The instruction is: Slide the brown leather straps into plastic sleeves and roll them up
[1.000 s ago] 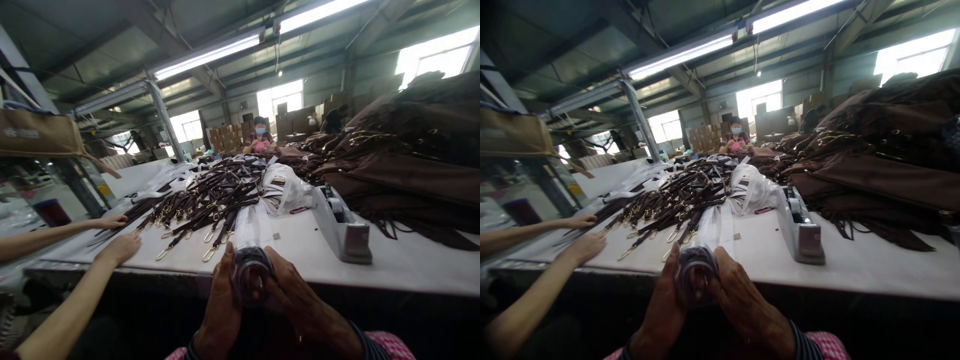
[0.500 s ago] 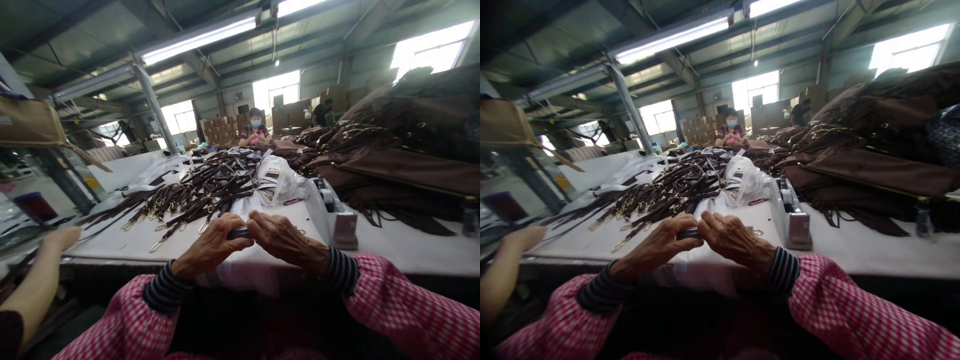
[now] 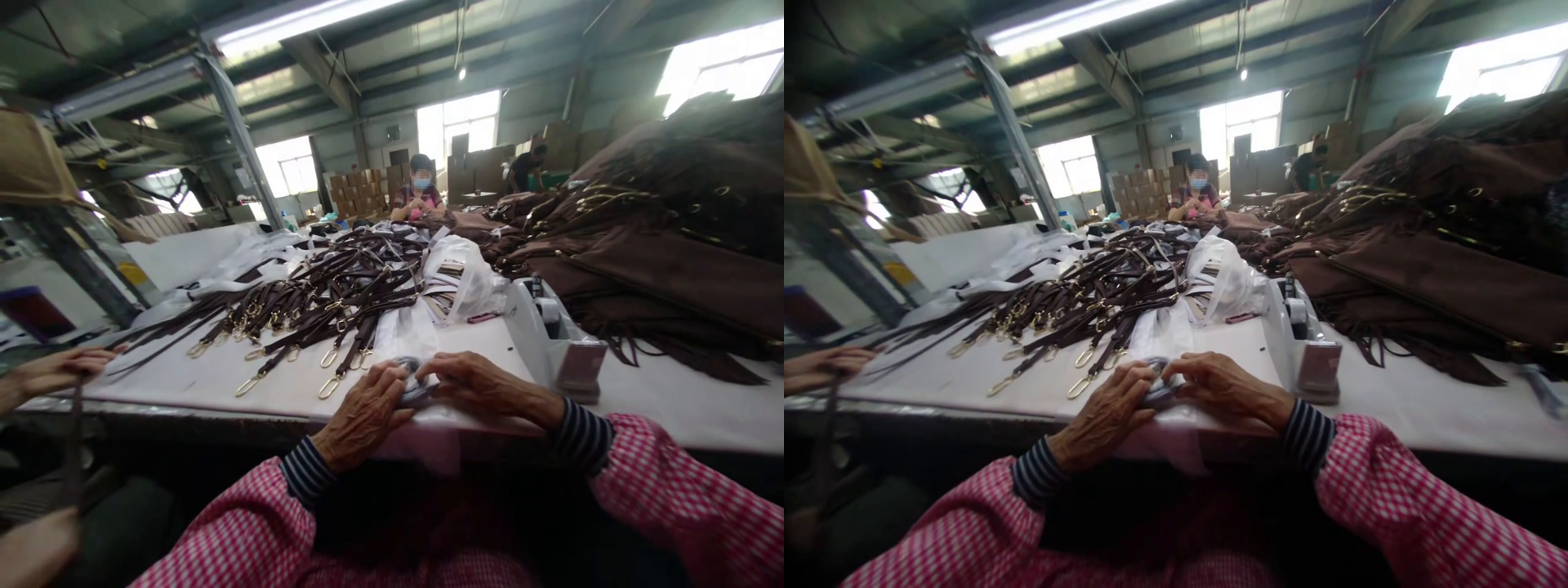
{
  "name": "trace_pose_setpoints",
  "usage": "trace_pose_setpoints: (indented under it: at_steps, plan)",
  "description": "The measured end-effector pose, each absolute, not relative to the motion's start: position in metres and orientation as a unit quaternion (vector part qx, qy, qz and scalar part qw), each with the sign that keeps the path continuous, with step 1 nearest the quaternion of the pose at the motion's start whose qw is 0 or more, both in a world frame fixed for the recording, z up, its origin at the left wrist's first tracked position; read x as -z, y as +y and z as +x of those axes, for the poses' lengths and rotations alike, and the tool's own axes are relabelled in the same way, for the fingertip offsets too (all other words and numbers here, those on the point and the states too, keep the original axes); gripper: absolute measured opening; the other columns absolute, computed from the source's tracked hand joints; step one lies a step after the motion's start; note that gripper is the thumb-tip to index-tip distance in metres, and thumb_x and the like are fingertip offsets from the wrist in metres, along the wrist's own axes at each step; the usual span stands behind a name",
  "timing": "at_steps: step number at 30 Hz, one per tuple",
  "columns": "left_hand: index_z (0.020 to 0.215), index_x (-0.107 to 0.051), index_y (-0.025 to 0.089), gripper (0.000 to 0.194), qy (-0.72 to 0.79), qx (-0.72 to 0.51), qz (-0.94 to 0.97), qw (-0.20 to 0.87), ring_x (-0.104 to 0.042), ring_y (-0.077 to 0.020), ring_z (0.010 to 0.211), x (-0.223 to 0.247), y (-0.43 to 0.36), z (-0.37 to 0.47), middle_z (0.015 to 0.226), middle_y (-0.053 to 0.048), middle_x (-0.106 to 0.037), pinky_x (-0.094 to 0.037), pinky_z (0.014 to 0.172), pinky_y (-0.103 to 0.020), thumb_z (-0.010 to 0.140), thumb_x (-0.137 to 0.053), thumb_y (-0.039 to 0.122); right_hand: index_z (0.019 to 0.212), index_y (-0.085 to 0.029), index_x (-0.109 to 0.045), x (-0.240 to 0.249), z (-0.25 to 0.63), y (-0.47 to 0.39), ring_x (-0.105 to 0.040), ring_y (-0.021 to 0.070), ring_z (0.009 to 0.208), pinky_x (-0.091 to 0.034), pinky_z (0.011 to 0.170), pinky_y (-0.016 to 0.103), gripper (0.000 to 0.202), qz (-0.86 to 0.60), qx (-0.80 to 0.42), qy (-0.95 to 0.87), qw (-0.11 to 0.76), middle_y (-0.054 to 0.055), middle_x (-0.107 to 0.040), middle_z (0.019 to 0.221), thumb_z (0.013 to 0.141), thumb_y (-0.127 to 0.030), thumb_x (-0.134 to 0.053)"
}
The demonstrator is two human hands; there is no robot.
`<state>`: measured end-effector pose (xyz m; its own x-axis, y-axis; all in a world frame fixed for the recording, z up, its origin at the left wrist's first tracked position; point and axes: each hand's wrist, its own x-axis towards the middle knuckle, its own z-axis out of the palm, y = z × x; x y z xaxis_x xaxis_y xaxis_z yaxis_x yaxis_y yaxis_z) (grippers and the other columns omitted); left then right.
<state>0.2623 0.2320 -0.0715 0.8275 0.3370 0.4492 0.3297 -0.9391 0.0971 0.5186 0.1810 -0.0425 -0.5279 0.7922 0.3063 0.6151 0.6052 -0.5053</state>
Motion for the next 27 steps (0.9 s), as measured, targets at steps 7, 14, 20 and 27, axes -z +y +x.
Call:
trace_pose_setpoints:
  at_steps: [7,14,20,27]
  plan:
    - [0.133,-0.055,0.023,0.030,0.170,-0.227,0.958,0.032,-0.049,-0.0257,0.137,0.071,0.234,0.259,0.133,-0.008,-0.061,-0.046,0.116,-0.047,0.103,-0.055,0.023,0.125,-0.017,-0.070,0.037,0.525,0.207,-0.066,0.0211,0.091,-0.045,0.082,0.030,0.030,-0.403,-0.170,-0.877,0.199,0.009,-0.074,0.106,0.096,-0.019,-0.062]
    - [0.119,-0.064,0.017,0.033,0.283,-0.120,0.951,-0.043,-0.052,-0.0323,0.124,0.037,0.221,0.280,0.117,-0.010,-0.067,-0.044,0.107,-0.054,0.095,-0.069,0.039,0.105,-0.017,-0.075,0.038,0.513,0.209,-0.068,0.0207,0.088,-0.045,0.080,0.028,0.021,-0.419,-0.141,-0.876,0.192,0.009,-0.076,0.099,0.092,-0.011,-0.060]
    - [0.109,-0.068,0.015,0.025,0.392,-0.140,0.905,-0.086,-0.053,-0.0352,0.111,0.050,0.211,0.313,0.112,-0.012,-0.068,-0.045,0.092,-0.051,0.099,-0.060,0.037,0.103,-0.019,-0.075,0.045,0.510,0.207,-0.068,0.0208,0.087,-0.045,0.079,0.028,0.019,-0.432,-0.142,-0.865,0.211,0.007,-0.076,0.097,0.091,-0.011,-0.062]
    - [0.103,-0.067,0.014,0.022,0.360,-0.144,0.920,-0.054,-0.053,-0.0330,0.110,0.053,0.219,0.309,0.106,-0.014,-0.068,-0.041,0.093,-0.048,0.101,-0.054,0.032,0.113,-0.022,-0.076,0.054,0.516,0.205,-0.070,0.0205,0.088,-0.050,0.080,0.028,0.022,-0.450,-0.178,-0.835,0.260,0.005,-0.077,0.098,0.095,-0.030,-0.067]
